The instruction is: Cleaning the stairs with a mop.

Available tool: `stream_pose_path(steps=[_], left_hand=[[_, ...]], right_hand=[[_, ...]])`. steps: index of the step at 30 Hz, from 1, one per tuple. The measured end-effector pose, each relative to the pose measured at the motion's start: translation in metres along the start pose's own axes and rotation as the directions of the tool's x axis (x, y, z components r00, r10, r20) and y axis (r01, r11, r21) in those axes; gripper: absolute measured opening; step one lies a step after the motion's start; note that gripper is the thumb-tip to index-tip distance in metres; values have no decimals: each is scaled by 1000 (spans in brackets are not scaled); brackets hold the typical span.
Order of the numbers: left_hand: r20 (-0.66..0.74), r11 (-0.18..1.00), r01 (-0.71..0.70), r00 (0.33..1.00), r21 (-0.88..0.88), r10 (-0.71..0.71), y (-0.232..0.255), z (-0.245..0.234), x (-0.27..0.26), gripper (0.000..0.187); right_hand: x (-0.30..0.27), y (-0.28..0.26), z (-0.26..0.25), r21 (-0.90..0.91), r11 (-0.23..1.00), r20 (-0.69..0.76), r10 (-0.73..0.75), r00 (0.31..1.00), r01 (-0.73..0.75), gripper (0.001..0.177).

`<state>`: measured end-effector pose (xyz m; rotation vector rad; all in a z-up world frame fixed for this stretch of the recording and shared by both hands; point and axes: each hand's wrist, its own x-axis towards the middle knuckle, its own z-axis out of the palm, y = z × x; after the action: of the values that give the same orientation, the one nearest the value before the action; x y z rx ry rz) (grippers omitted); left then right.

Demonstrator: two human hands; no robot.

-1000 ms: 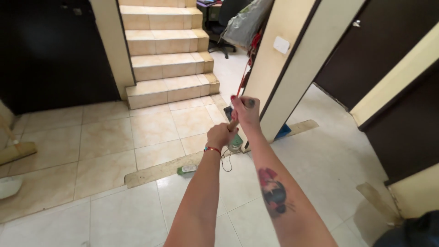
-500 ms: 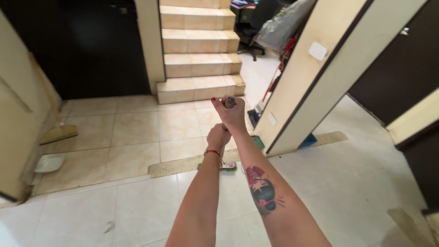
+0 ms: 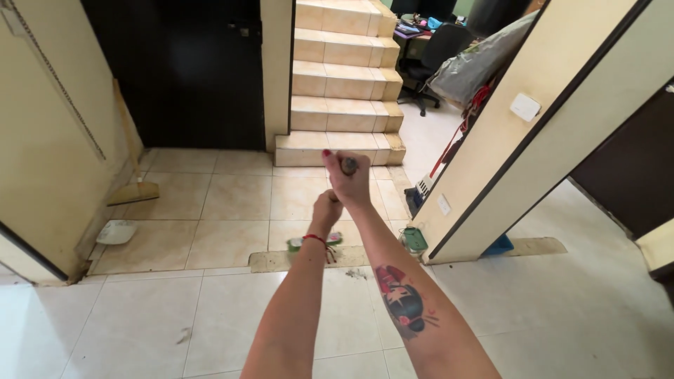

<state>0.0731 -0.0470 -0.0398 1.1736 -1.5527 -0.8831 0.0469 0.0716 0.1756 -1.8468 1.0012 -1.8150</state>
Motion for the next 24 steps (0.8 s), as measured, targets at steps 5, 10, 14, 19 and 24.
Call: stream_pose_path(steps=[5, 10, 14, 19, 24], left_hand=[[-28, 995, 34, 999, 94, -31, -8, -35, -18, 33], [-116, 967, 173, 981, 186, -153, 3, -50, -24, 42], [-104, 969, 170, 983, 177, -153, -4, -62, -3, 37], [-108, 965, 118, 990, 233, -95, 1, -88, 6, 38], [-29, 968, 74, 997, 241, -69, -43, -104, 56, 35]], right_hand=[[-3, 17, 18, 81, 985, 25, 153, 988, -155, 47], [13, 27, 36, 103, 976, 37, 189, 981, -192, 48], [27, 43, 51, 93, 984, 12, 152, 988, -153, 48], [44, 37, 71, 109, 974, 58, 195, 979, -201, 48], [75, 60, 106, 97, 993, 55, 55, 997, -60, 39]])
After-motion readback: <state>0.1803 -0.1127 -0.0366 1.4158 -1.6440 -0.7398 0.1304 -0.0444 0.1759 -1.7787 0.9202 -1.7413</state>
